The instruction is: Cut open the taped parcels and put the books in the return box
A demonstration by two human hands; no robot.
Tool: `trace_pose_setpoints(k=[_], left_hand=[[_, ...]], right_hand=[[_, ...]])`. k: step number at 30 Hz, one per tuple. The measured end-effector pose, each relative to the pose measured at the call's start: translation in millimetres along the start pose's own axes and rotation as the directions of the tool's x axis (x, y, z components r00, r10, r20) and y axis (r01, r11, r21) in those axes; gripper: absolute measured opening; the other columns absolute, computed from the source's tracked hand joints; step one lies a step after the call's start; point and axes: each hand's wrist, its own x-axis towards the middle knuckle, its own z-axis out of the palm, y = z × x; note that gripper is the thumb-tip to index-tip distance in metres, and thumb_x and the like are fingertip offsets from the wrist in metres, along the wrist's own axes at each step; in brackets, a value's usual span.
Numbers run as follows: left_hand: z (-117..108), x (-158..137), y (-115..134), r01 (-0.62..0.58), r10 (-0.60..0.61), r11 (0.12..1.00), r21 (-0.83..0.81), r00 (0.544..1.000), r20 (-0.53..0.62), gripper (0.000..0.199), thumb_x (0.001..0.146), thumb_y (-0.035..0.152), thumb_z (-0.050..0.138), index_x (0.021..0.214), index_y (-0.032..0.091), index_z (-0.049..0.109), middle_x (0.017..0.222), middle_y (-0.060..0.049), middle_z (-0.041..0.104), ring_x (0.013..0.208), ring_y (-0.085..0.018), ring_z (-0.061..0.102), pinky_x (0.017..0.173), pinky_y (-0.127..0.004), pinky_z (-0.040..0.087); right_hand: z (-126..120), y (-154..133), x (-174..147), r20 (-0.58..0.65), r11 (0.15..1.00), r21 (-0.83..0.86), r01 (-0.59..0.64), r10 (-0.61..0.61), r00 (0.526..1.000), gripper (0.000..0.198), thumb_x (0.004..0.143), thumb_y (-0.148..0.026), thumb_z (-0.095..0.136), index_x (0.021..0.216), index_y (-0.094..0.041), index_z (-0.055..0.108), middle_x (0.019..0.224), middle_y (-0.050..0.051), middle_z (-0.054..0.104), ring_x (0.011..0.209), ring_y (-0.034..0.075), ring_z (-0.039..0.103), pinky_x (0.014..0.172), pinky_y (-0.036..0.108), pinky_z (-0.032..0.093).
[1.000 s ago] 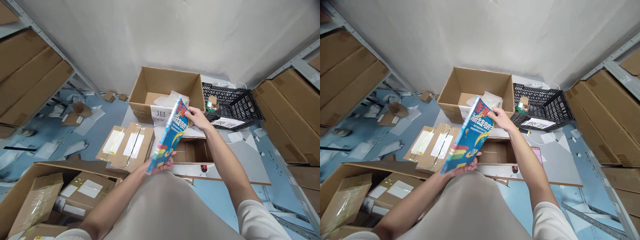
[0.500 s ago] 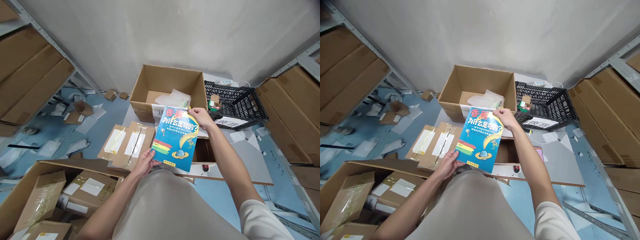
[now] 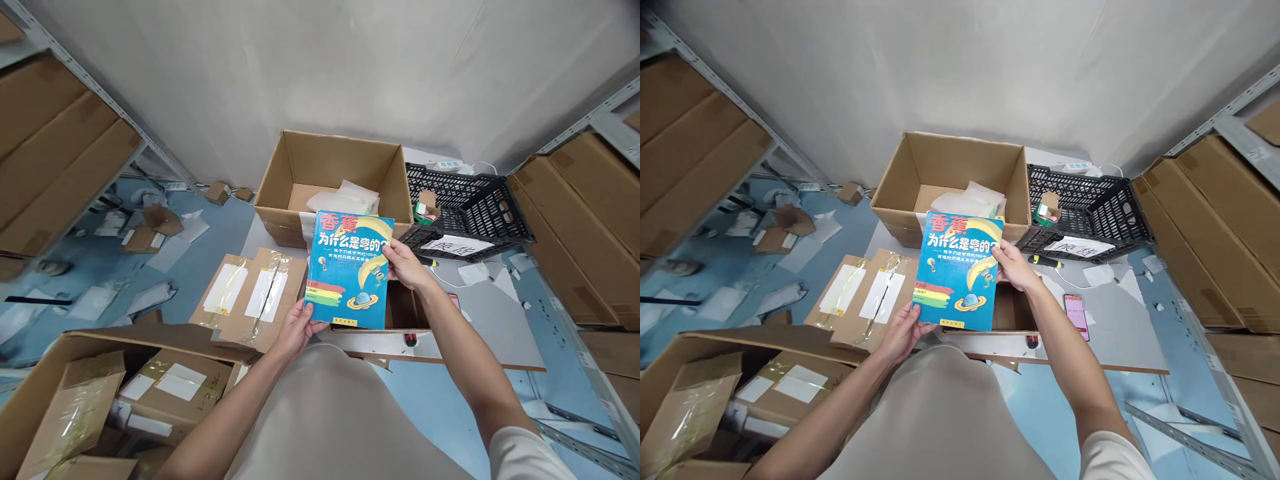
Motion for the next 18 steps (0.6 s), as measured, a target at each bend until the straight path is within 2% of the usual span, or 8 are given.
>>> trace_pose_setpoints(k=[4, 7, 10, 14, 16, 18], left_hand=[[6.3, 9.3, 5.0, -0.053, 0.053, 0.998, 0.015, 0.998, 0.033, 0.049, 0.071, 0.052, 0.068, 0.104, 0.017, 0.058, 0.096, -0.008, 0.071, 0.086, -0.022, 0.068, 0.082, -0.040, 0.053], [6.4, 13.9, 9.3, -0.130, 0.128, 0.990, 0.052, 0.990, 0.053, 0.054, 0.072, 0.056, 0.064, 0.109, 0.016, 0.058, 0.104, -0.013, 0.068, 0.096, -0.025, 0.065, 0.086, -0.039, 0.051], [-0.5, 14.0, 4.5, -0.199, 0.210, 0.968, 0.156, 0.976, -0.058, 0.053, 0.074, 0.054, 0.063, 0.109, 0.015, 0.060, 0.110, -0.015, 0.065, 0.104, -0.026, 0.061, 0.089, -0.038, 0.048], [-18.1, 10.2, -20.9, -0.191, 0.266, 0.948, 0.254, 0.916, -0.302, 0.046, 0.075, 0.054, 0.061, 0.100, 0.015, 0.062, 0.109, -0.013, 0.066, 0.106, -0.025, 0.060, 0.091, -0.038, 0.046], [-27.8, 8.1, -38.1, -0.155, 0.261, 0.941, 0.302, 0.899, -0.353, 0.043, 0.076, 0.052, 0.059, 0.098, 0.015, 0.062, 0.107, -0.013, 0.066, 0.105, -0.025, 0.060, 0.092, -0.039, 0.046], [-36.4, 6.8, -55.3, -0.113, 0.250, 0.919, 0.377, 0.907, -0.338, 0.037, 0.078, 0.044, 0.059, 0.101, 0.015, 0.061, 0.108, -0.013, 0.065, 0.105, -0.024, 0.060, 0.095, -0.041, 0.044]], right_hand=[[-4.8, -8.5, 20.8, -0.070, 0.995, 0.015, 0.099, -0.098, 0.993, 0.045, 0.070, -0.058, 0.064, 0.099, -0.024, 0.057, 0.074, 0.000, 0.069, 0.052, 0.015, 0.061, 0.043, 0.026, 0.049], [-17.1, -25.0, 53.8, -0.155, 0.975, 0.082, 0.208, -0.193, 0.969, 0.040, 0.070, -0.053, 0.065, 0.094, -0.023, 0.056, 0.080, 0.001, 0.069, 0.064, 0.017, 0.065, 0.056, 0.030, 0.054], [-29.4, -43.5, 103.3, -0.316, 0.954, 0.124, 0.273, -0.223, 0.922, 0.031, 0.076, -0.048, 0.060, 0.094, -0.023, 0.052, 0.079, 0.000, 0.067, 0.063, 0.015, 0.065, 0.058, 0.031, 0.055], [-31.9, -54.9, 173.0, -0.501, 0.966, 0.170, 0.197, -0.088, 0.861, 0.019, 0.088, -0.029, 0.046, 0.106, -0.023, 0.046, 0.088, 0.000, 0.066, 0.063, 0.011, 0.065, 0.058, 0.030, 0.057], [-27.4, -51.7, 196.4, -0.548, 0.979, 0.176, 0.103, 0.011, 0.836, 0.020, 0.090, -0.020, 0.042, 0.110, -0.020, 0.045, 0.091, 0.003, 0.065, 0.063, 0.011, 0.064, 0.057, 0.030, 0.057], [-21.5, -43.4, 207.0, -0.483, 0.992, 0.108, 0.072, -0.011, 0.875, 0.022, 0.091, -0.018, 0.042, 0.112, -0.017, 0.046, 0.092, 0.006, 0.064, 0.066, 0.013, 0.064, 0.058, 0.032, 0.057]])
